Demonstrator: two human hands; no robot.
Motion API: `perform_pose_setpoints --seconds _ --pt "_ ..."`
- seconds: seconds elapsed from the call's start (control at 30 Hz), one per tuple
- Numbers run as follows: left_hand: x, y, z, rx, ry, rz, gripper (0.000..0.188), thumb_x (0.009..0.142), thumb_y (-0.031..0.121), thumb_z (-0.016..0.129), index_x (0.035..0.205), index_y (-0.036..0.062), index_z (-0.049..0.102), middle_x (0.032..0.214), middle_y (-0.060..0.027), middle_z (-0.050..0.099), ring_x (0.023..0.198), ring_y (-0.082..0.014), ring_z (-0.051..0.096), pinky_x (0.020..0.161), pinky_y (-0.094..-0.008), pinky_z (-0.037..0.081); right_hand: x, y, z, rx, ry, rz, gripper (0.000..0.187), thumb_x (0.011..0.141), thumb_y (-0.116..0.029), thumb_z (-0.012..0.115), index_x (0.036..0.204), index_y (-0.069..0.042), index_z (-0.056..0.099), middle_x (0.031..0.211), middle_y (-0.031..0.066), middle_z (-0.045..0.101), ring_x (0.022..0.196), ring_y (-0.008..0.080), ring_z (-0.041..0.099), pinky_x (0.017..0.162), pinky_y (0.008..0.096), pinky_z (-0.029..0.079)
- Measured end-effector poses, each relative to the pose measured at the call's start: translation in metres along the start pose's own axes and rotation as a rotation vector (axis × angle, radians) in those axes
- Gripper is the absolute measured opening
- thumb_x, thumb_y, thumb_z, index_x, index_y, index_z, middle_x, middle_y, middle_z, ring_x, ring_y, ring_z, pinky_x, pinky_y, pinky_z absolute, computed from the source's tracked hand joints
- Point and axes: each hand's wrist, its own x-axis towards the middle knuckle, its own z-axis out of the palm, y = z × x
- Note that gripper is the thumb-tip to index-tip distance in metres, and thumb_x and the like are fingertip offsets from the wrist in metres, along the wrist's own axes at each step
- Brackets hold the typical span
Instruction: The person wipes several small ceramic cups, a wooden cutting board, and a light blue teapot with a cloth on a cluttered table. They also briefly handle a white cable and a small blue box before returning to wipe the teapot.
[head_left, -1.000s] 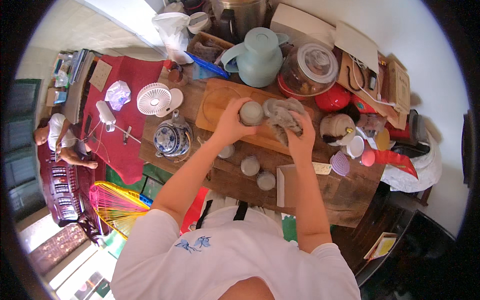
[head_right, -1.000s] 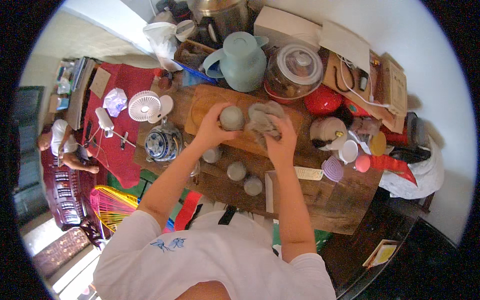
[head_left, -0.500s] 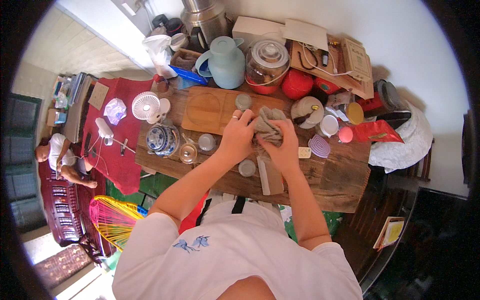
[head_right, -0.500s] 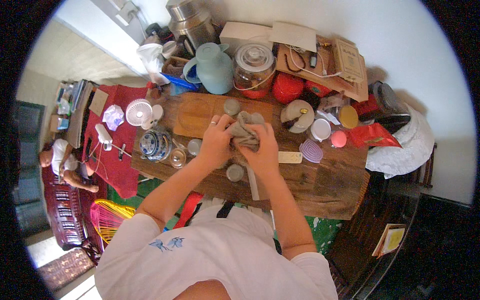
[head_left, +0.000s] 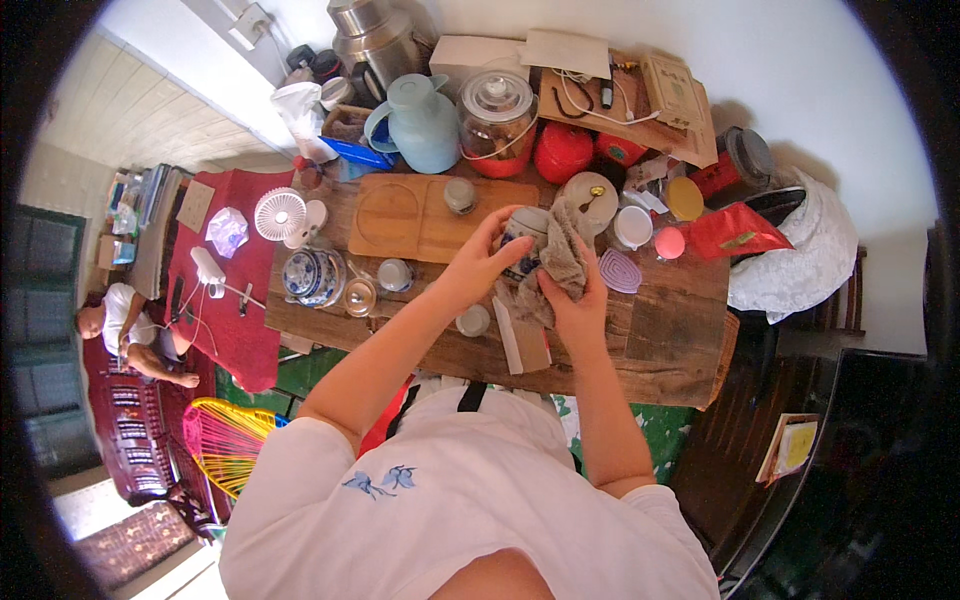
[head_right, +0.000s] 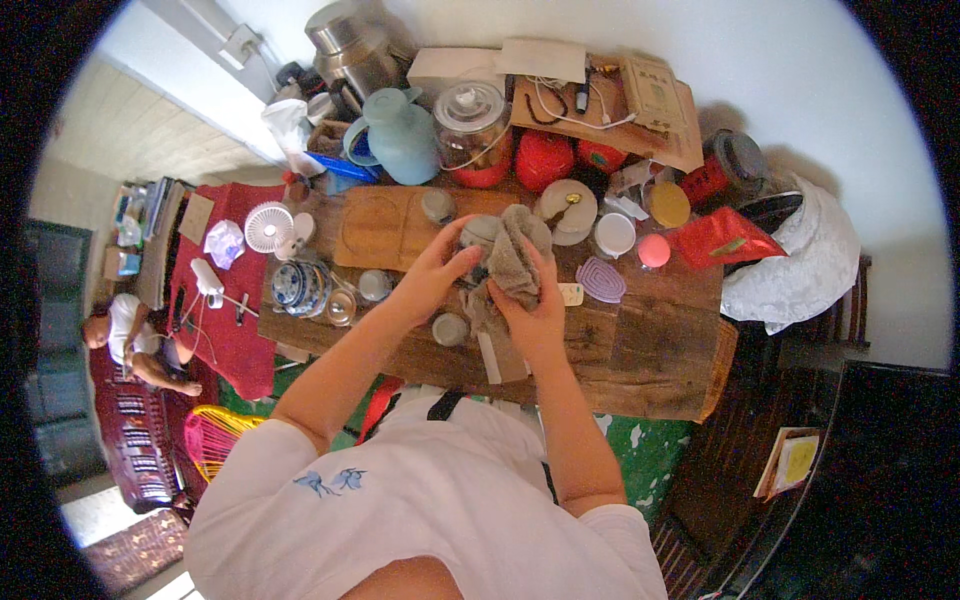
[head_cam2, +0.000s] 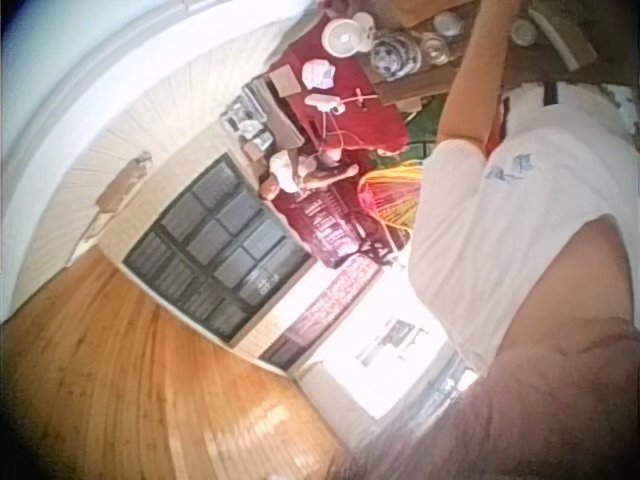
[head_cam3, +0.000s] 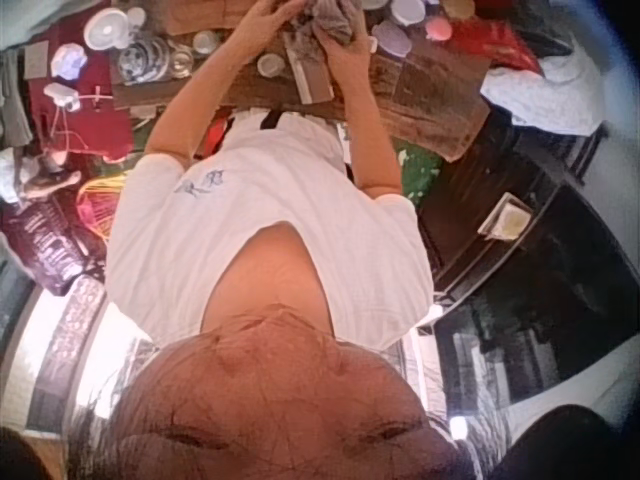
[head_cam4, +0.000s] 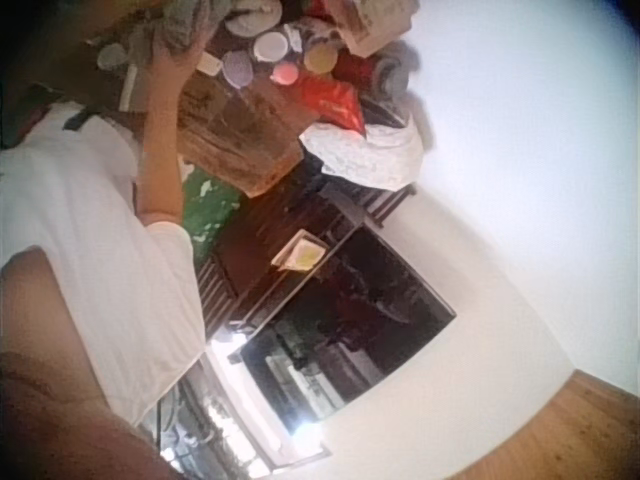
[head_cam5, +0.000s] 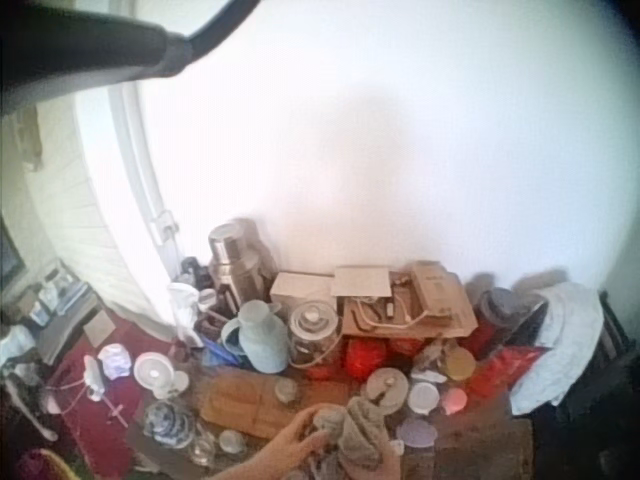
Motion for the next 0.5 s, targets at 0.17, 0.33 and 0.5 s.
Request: perform_pose_setpoints --seconds 0.17,0.33,0.5 --pt "0.004 -0.024 0.023 0.133 0.100 0.168 0.056 0.096 0.026 0.059 0.140 0.0039 0.032 0.123 -0.0102 0.054 0.113 -0.0175 0.050 0.100 -0.0307 0.038 0.003 0.011 -0.007 -0.258 0.065 -0.201 0.050 0.080 -0.001 0.071 0.127 -0.007 0.057 0.130 0.0127 0.048 0.121 0.0259 0.049 0.101 0.0346 0.040" --pt "-0.005 -0.016 0.021 0.197 -0.041 0.079 0.057 0.093 0.026 0.064 0.137 0.0049 0.035 0.121 -0.0097 0.053 0.112 -0.0170 0.049 0.099 -0.0319 0.039 0.016 0.019 -0.015 0.202 0.129 0.146 0.041 0.085 -0.015 0.070 0.122 -0.002 0.058 0.124 0.0107 0.053 0.110 0.0245 0.055 0.095 0.0347 0.044" --pt "-0.002 -0.017 0.016 0.031 -0.060 0.019 0.055 0.090 0.027 0.067 0.134 0.0081 0.040 0.118 -0.0066 0.055 0.109 -0.0137 0.050 0.095 -0.0309 0.042 0.027 0.012 -0.024 0.523 0.121 0.629 0.048 0.089 -0.028 0.067 0.128 -0.003 0.054 0.121 0.0084 0.057 0.103 0.0226 0.059 0.090 0.0343 0.047"
